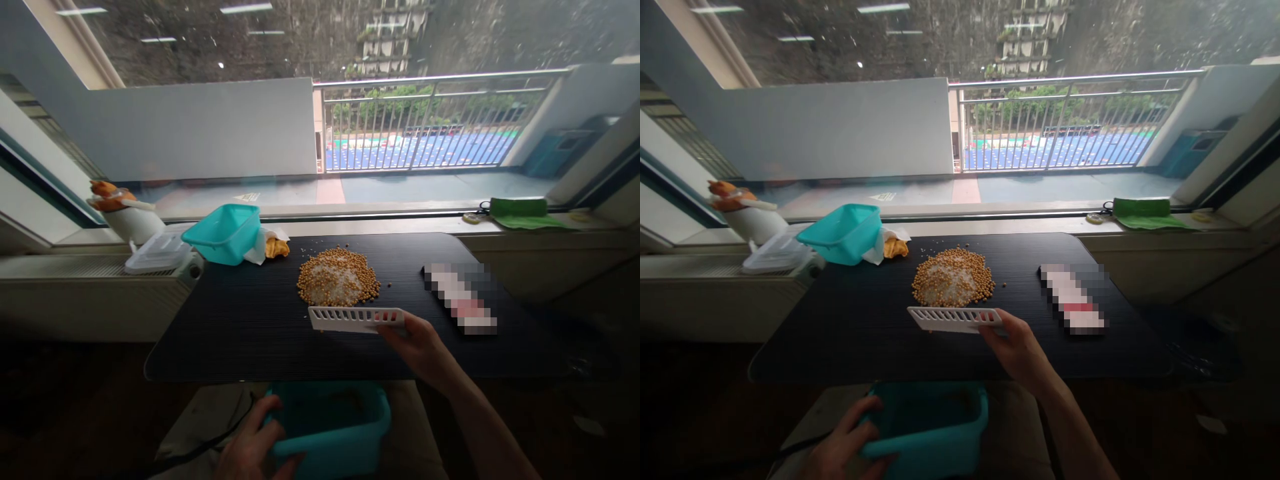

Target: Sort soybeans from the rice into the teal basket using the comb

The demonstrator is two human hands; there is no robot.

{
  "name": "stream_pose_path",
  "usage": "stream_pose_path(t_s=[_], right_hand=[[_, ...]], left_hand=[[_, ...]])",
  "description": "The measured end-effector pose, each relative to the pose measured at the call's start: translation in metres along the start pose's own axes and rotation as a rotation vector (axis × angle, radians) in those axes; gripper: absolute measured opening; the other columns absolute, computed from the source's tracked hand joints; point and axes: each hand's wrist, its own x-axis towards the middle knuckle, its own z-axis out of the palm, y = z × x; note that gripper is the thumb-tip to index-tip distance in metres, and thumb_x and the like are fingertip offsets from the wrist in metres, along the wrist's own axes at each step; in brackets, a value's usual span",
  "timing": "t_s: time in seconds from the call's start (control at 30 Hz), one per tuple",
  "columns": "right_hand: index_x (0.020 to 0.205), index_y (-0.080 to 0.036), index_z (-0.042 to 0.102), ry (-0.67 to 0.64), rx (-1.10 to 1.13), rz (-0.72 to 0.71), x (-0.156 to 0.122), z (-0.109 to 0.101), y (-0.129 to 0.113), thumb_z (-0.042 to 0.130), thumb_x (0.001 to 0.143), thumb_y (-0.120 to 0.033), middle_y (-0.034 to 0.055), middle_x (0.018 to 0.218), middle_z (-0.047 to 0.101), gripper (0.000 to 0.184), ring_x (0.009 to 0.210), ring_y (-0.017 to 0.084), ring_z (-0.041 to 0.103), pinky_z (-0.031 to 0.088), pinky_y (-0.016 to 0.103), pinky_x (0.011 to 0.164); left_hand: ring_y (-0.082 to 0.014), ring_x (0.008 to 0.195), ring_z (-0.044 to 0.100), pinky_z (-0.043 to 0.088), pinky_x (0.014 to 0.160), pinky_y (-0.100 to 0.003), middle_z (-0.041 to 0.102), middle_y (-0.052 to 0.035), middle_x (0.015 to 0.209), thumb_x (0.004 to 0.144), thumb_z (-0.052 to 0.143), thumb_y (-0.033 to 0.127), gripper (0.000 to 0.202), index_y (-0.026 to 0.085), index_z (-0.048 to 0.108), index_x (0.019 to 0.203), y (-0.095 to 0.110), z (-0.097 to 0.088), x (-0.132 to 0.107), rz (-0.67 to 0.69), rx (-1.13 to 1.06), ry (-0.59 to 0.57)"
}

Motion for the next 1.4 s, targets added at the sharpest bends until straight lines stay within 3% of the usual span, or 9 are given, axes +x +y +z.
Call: stream_pose_path(t_s=[0.17,0.23,0.33,0.53,0.6,0.83,1.03,1.13,1.4], right_hand=[[0.091,-0.017,0.07,-0.265,0.07,0.057,-0.018,-0.005,-0.012,0.059,0.09,-0.03,0.0025,0.084,0.072,0.017,0.078,0.019,0.065,0.052,0.027,0.071],[0.091,-0.018,0.07,-0.3,0.117,0.08,-0.025,-0.008,-0.012,0.059,0.091,-0.032,0.0033,0.086,0.072,0.019,0.081,0.019,0.065,0.053,0.027,0.073],[0.093,-0.019,0.072,-0.169,0.168,0.104,-0.03,-0.012,-0.006,0.062,0.088,-0.038,0.0049,0.089,0.074,0.022,0.084,0.021,0.067,0.054,0.029,0.077],[0.09,-0.021,0.073,0.315,0.128,0.14,-0.019,-0.02,0.013,0.073,0.075,-0.049,0.0069,0.093,0.076,0.032,0.091,0.027,0.069,0.054,0.038,0.085],[0.087,-0.02,0.074,0.369,0.078,0.132,-0.014,-0.023,0.018,0.074,0.074,-0.05,0.0071,0.089,0.076,0.032,0.089,0.029,0.069,0.055,0.039,0.083],[0.083,-0.02,0.074,0.328,0.007,0.122,-0.006,-0.031,0.03,0.072,0.076,-0.044,0.0053,0.079,0.074,0.025,0.08,0.026,0.068,0.055,0.036,0.072],[0.082,-0.02,0.075,0.299,0.056,0.128,-0.009,-0.032,0.029,0.075,0.072,-0.046,0.0062,0.082,0.075,0.028,0.079,0.026,0.069,0.057,0.038,0.074],[0.082,-0.02,0.074,0.313,0.069,0.119,-0.012,-0.028,0.025,0.075,0.073,-0.045,0.006,0.082,0.075,0.027,0.081,0.026,0.069,0.056,0.037,0.076],[0.091,-0.02,0.075,0.132,0.094,0.085,-0.013,-0.004,0.023,0.068,0.082,-0.037,0.006,0.088,0.076,0.021,0.085,0.025,0.069,0.055,0.035,0.078]], left_hand=[[-0.0166,0.081,0.075,0.057,0.063,-0.018,0.067,-0.0078,0.112,0.091,0.052,0.047,0.029,0.024,0.061,0.077,-0.001,-0.001,0.0,-0.015,-0.018,0.037],[-0.0177,0.085,0.074,0.057,0.065,-0.018,0.067,-0.0078,0.112,0.089,0.054,0.046,0.027,0.023,0.061,0.077,0.0,-0.001,0.001,-0.008,-0.022,0.043],[-0.0184,0.086,0.074,0.057,0.065,-0.019,0.066,-0.0082,0.115,0.087,0.059,0.042,0.022,0.023,0.06,0.076,0.001,0.001,0.002,-0.013,-0.014,0.023],[-0.0174,0.08,0.075,0.057,0.065,-0.02,0.065,-0.0073,0.118,0.084,0.064,0.033,0.014,0.023,0.059,0.075,0.002,0.004,0.003,-0.026,-0.026,-0.016],[-0.0183,0.081,0.075,0.057,0.065,-0.021,0.065,-0.0073,0.118,0.081,0.066,0.031,0.013,0.023,0.059,0.074,0.002,0.004,0.002,-0.029,-0.023,-0.016],[-0.0183,0.081,0.075,0.058,0.065,-0.021,0.065,-0.0065,0.118,0.077,0.069,0.024,0.011,0.024,0.059,0.075,0.005,0.001,0.003,-0.045,-0.019,-0.049],[-0.0188,0.082,0.075,0.058,0.066,-0.021,0.066,-0.0056,0.117,0.076,0.069,0.023,0.011,0.024,0.059,0.073,0.008,0.0,0.006,-0.041,-0.018,-0.032],[-0.0191,0.081,0.075,0.058,0.066,-0.021,0.067,-0.005,0.117,0.075,0.069,0.022,0.01,0.024,0.059,0.073,0.008,0.0,0.006,-0.045,-0.017,-0.026],[-0.0204,0.083,0.075,0.059,0.067,-0.022,0.068,-0.0049,0.116,0.077,0.068,0.025,0.009,0.024,0.06,0.072,0.011,-0.003,0.005,-0.059,-0.024,-0.004]])
